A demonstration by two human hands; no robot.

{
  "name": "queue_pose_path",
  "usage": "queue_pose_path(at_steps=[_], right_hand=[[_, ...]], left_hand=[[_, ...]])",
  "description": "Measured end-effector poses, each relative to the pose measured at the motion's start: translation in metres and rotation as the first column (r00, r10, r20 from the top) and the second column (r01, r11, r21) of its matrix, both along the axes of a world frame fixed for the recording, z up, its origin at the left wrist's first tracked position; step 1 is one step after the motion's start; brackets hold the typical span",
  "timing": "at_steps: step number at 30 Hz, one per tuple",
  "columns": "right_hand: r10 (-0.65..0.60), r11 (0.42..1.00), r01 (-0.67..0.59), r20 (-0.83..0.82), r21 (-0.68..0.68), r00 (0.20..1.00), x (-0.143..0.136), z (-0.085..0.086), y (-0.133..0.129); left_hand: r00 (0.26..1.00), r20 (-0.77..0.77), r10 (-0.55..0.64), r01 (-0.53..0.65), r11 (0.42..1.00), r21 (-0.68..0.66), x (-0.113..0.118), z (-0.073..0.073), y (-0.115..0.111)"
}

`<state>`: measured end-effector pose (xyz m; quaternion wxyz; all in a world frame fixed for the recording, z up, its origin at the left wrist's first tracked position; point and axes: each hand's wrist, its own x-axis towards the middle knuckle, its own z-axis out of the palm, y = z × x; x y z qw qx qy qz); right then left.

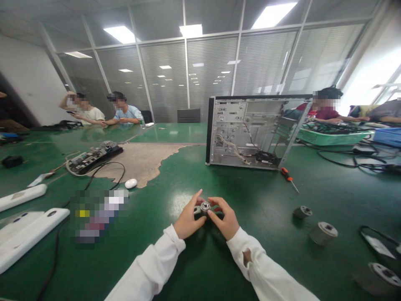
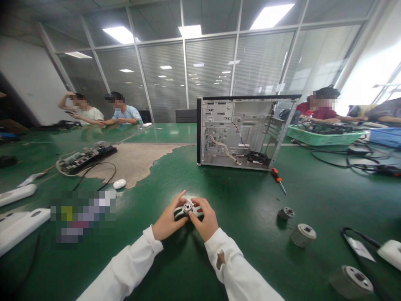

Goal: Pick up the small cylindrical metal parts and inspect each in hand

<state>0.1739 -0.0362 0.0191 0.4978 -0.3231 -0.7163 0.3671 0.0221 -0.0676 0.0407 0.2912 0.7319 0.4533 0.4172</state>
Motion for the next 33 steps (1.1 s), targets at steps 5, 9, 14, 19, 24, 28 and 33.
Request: queue_pose_path(at_steps=[5, 9, 14, 19, 24, 28, 33], right_hand=[[0.012, 0.999, -0.011, -0.024, 0.04, 1.0, 0.001, 0.006, -0.002], [0.019, 0.999, -0.017, -0.038, 0.042, 0.999, 0.002, 0.007, -0.002], [0.003, 0.998, -0.002, -0.02, 0.06, 1.0, 0.002, 0.007, -0.002], [-0.007, 0.996, 0.01, -0.026, 0.092, 1.0, 0.001, 0.012, -0.006], [-0.086, 0.99, 0.092, -0.056, 0.111, 0.995, 0.003, 0.014, -0.004], [-0.165, 0.986, 0.163, 0.066, 0.034, 0.984, 0.008, 0.007, 0.006], [-0.15, 0.987, 0.158, 0.351, 0.005, 0.924, 0.014, -0.007, 0.02]], left_hand=[[0.994, 0.105, 0.005, 0.005, 0.996, -0.089, 0.0, 0.001, 0.001], [0.985, 0.164, -0.053, 0.074, 0.989, -0.126, 0.002, 0.002, 0.0], [0.974, 0.204, -0.096, 0.125, 0.983, -0.134, 0.004, 0.003, -0.001], [0.968, 0.219, -0.122, 0.153, 0.98, -0.129, 0.006, 0.005, -0.002], [0.974, 0.208, -0.092, 0.12, 0.984, -0.131, 0.005, 0.006, -0.002], [0.984, 0.176, 0.012, 0.009, 0.993, -0.119, -0.001, 0.004, 0.002], [0.972, 0.114, 0.207, -0.196, 0.975, -0.103, -0.008, 0.004, 0.007]])
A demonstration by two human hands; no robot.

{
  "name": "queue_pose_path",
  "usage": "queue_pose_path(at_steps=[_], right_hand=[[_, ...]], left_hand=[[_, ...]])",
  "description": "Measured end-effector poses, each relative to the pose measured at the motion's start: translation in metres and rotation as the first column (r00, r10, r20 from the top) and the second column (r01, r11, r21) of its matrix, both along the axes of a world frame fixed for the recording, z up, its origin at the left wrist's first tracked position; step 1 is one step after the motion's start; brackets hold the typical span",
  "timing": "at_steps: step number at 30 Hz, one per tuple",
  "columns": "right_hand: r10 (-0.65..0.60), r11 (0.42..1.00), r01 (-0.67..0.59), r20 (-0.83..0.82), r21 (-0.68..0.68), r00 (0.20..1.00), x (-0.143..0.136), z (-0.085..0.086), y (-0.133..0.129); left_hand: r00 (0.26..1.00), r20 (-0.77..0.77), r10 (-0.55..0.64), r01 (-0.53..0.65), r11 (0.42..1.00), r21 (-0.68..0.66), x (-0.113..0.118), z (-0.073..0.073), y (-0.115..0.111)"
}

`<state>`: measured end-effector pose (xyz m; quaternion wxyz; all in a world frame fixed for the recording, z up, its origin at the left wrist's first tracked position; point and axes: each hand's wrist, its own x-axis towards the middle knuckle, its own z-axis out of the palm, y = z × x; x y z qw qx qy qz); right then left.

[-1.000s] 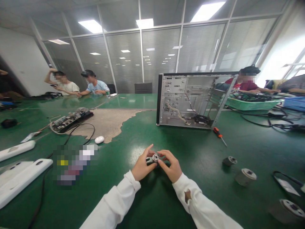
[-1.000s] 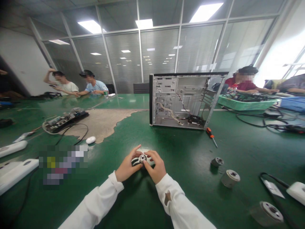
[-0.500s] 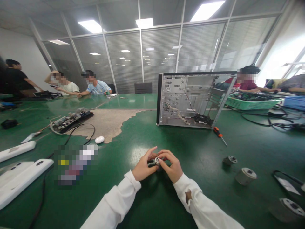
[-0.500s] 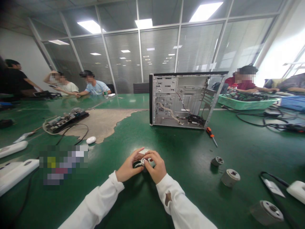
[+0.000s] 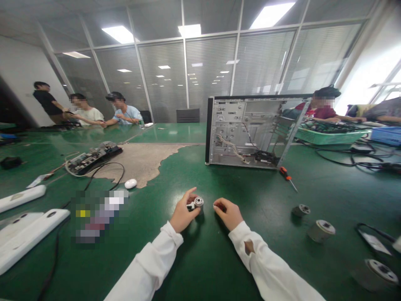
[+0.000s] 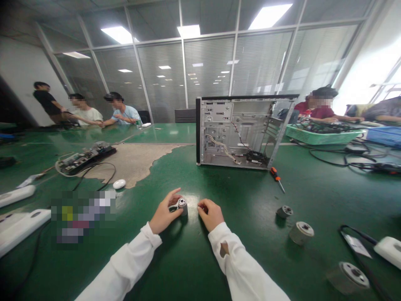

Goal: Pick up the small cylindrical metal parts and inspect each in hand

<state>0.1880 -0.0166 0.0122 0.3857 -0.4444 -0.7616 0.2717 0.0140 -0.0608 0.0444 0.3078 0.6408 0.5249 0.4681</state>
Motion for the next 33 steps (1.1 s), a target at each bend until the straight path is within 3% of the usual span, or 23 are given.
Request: queue_pose_path(at_steps=[4, 8, 13, 18, 33], right_hand=[[0.018, 0.995, -0.036, 0.193, 0.091, 0.981, 0.002, -0.006, 0.004], [-0.001, 0.993, -0.03, 0.251, 0.118, 0.968, 0.004, -0.007, 0.005], [-0.064, 0.998, 0.065, 0.069, -0.011, 0.996, 0.006, -0.008, 0.01], [-0.178, 0.974, 0.154, -0.139, -0.167, 0.974, 0.009, -0.011, 0.017], [-0.126, 0.977, 0.099, -0.133, -0.189, 0.983, 0.01, -0.012, 0.019]], left_hand=[[0.998, -0.022, 0.062, -0.062, 0.998, 0.003, -0.001, 0.001, 0.001], [0.997, -0.02, 0.07, -0.07, 0.998, 0.003, -0.001, 0.0, 0.001], [0.997, -0.013, 0.074, -0.074, 0.997, 0.002, -0.002, -0.002, 0.001], [0.998, -0.014, 0.068, -0.068, 0.998, -0.004, -0.003, -0.004, 0.002], [0.998, -0.007, 0.065, -0.065, 0.998, -0.015, -0.002, -0.006, 0.003]])
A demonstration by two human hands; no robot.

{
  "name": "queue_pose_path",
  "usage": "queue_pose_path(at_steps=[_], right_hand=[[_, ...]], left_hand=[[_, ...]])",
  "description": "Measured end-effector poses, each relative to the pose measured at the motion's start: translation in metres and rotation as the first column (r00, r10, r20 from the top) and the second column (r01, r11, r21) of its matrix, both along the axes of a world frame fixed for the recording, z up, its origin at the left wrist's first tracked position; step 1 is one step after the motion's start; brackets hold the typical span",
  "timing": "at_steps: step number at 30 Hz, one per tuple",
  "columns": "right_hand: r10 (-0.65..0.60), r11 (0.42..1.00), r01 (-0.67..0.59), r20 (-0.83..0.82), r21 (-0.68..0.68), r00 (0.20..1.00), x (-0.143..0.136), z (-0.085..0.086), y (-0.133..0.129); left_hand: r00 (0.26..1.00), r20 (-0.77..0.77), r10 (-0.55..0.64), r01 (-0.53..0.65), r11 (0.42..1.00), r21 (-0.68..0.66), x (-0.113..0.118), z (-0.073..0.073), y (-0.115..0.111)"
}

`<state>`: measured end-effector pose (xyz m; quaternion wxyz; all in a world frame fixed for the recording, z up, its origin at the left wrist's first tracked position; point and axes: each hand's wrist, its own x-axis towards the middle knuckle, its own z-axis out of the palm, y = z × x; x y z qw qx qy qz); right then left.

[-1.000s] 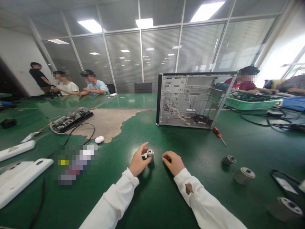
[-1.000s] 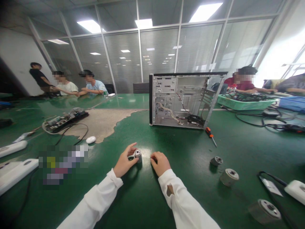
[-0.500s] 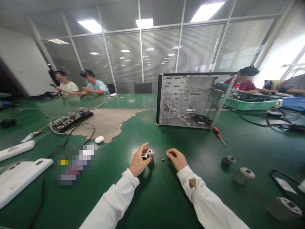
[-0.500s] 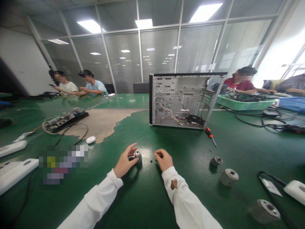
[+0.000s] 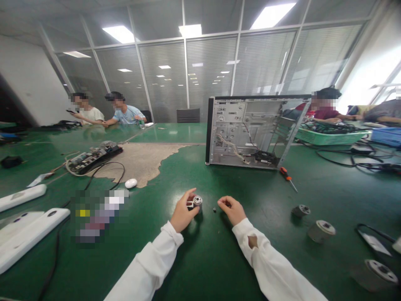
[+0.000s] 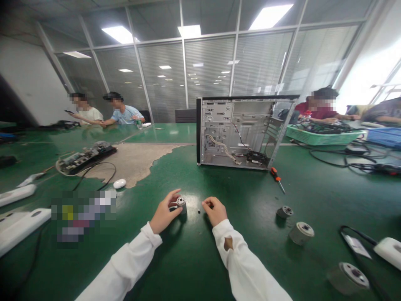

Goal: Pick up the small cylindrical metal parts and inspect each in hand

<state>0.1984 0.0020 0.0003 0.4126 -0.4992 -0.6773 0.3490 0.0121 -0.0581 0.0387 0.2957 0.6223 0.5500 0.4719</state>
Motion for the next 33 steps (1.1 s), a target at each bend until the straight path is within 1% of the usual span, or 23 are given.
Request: queue_pose_path(at_steps=[4, 9, 13, 28, 33], right_hand=[[0.004, 1.0, -0.004, -0.014, 0.009, 1.0, -0.0014, -0.0018, -0.0002], [-0.039, 0.998, 0.042, -0.04, 0.057, 0.998, -0.0046, -0.0052, -0.0008], [-0.034, 0.996, 0.037, -0.032, 0.081, 0.999, -0.0052, -0.0045, -0.0014], [-0.061, 0.994, 0.066, -0.055, 0.086, 0.997, -0.006, -0.0004, -0.0045], [-0.084, 0.993, 0.088, -0.056, 0.08, 0.995, -0.0065, 0.0028, -0.0066]], left_hand=[[1.0, 0.006, 0.0, 0.0, 1.0, 0.008, -0.0003, -0.0002, 0.0002], [1.0, 0.013, -0.003, 0.003, 1.0, 0.002, -0.0004, 0.0001, 0.0], [1.0, 0.016, -0.002, 0.002, 1.0, 0.001, -0.0003, 0.0006, -0.0004], [1.0, 0.02, -0.001, 0.001, 1.0, -0.004, 0.0009, 0.0008, -0.0007], [0.999, 0.031, -0.031, 0.031, 0.999, -0.01, 0.0027, 0.0035, -0.0023]])
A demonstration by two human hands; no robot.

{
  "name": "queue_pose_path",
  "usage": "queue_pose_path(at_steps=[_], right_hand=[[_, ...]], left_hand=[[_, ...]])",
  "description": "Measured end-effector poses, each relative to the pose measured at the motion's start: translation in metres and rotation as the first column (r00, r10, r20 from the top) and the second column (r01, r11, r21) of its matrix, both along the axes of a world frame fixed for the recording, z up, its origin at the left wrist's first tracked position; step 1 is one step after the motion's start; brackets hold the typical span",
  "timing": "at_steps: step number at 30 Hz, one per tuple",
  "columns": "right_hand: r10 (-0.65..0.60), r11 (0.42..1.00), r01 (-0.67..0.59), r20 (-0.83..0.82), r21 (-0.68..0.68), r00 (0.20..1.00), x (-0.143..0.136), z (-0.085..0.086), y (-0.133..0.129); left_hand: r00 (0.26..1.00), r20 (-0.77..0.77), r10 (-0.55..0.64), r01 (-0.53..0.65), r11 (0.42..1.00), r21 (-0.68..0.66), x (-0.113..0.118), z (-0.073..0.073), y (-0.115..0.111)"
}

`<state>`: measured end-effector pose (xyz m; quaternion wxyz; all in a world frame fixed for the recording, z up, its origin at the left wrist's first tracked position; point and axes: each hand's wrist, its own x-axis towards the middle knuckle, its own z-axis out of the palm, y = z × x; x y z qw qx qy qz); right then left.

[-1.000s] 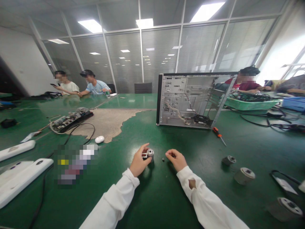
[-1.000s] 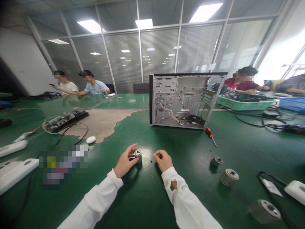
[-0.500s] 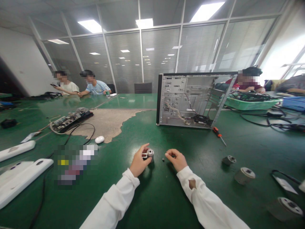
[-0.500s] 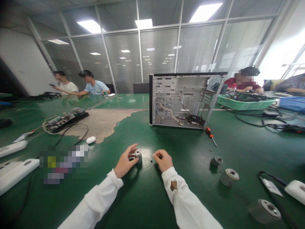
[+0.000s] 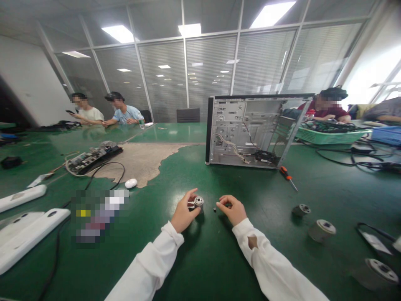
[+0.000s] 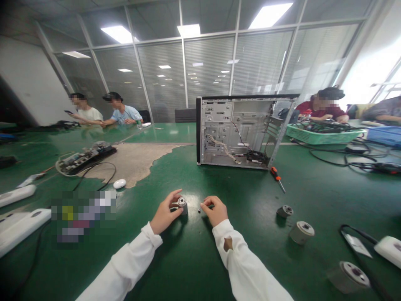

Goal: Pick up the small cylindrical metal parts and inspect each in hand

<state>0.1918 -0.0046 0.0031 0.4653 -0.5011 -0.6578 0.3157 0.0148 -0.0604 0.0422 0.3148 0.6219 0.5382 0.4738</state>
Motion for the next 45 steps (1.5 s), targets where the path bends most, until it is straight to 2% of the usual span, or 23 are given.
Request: queue_pose_path(at_steps=[6, 12, 16, 20, 23, 26, 32, 35, 38, 42, 45], right_hand=[[0.012, 1.0, -0.012, -0.015, 0.002, 1.0, 0.0, 0.001, -0.001], [0.115, 0.986, -0.118, 0.034, 0.115, 0.993, 0.0, 0.018, -0.013], [0.263, 0.922, -0.296, 0.158, 0.249, 0.952, -0.003, 0.026, -0.026], [0.322, 0.827, -0.436, 0.336, 0.356, 0.885, -0.009, 0.027, -0.039], [0.324, 0.795, -0.471, 0.387, 0.383, 0.863, -0.013, 0.028, -0.044], [0.299, 0.802, -0.452, 0.392, 0.39, 0.87, -0.012, 0.03, -0.046], [0.194, 0.854, -0.382, 0.465, 0.353, 0.864, 0.011, 0.035, -0.065], [0.089, 0.871, -0.333, 0.549, 0.362, 0.831, 0.043, 0.031, -0.083], [-0.105, 0.882, -0.219, 0.628, 0.417, 0.771, 0.09, 0.017, -0.096], [-0.416, 0.835, 0.01, 0.619, 0.55, 0.666, 0.167, -0.006, -0.101], [-0.623, 0.742, 0.166, 0.576, 0.65, 0.528, 0.203, -0.011, -0.102]], left_hand=[[0.998, 0.045, -0.052, 0.053, 0.999, -0.014, 0.0, -0.001, -0.001], [0.983, 0.11, -0.148, 0.15, 0.989, -0.008, 0.001, -0.004, -0.002], [0.966, 0.164, -0.201, 0.207, 0.978, -0.022, 0.004, -0.002, -0.003], [0.949, 0.21, -0.237, 0.254, 0.965, -0.06, 0.006, -0.001, -0.004], [0.946, 0.212, -0.244, 0.267, 0.96, -0.087, 0.007, -0.004, -0.004], [0.948, 0.207, -0.241, 0.266, 0.959, -0.1, 0.007, -0.007, -0.002], [0.97, 0.183, -0.159, 0.176, 0.981, -0.08, 0.0, -0.012, 0.006], [0.973, 0.19, -0.128, 0.145, 0.986, -0.078, -0.003, -0.015, 0.009], [0.972, 0.202, -0.12, 0.137, 0.988, -0.076, -0.003, -0.017, 0.011], [0.969, 0.218, -0.112, 0.132, 0.988, -0.079, -0.004, -0.019, 0.012], [0.967, 0.228, -0.112, 0.131, 0.989, -0.07, -0.004, -0.02, 0.013]])
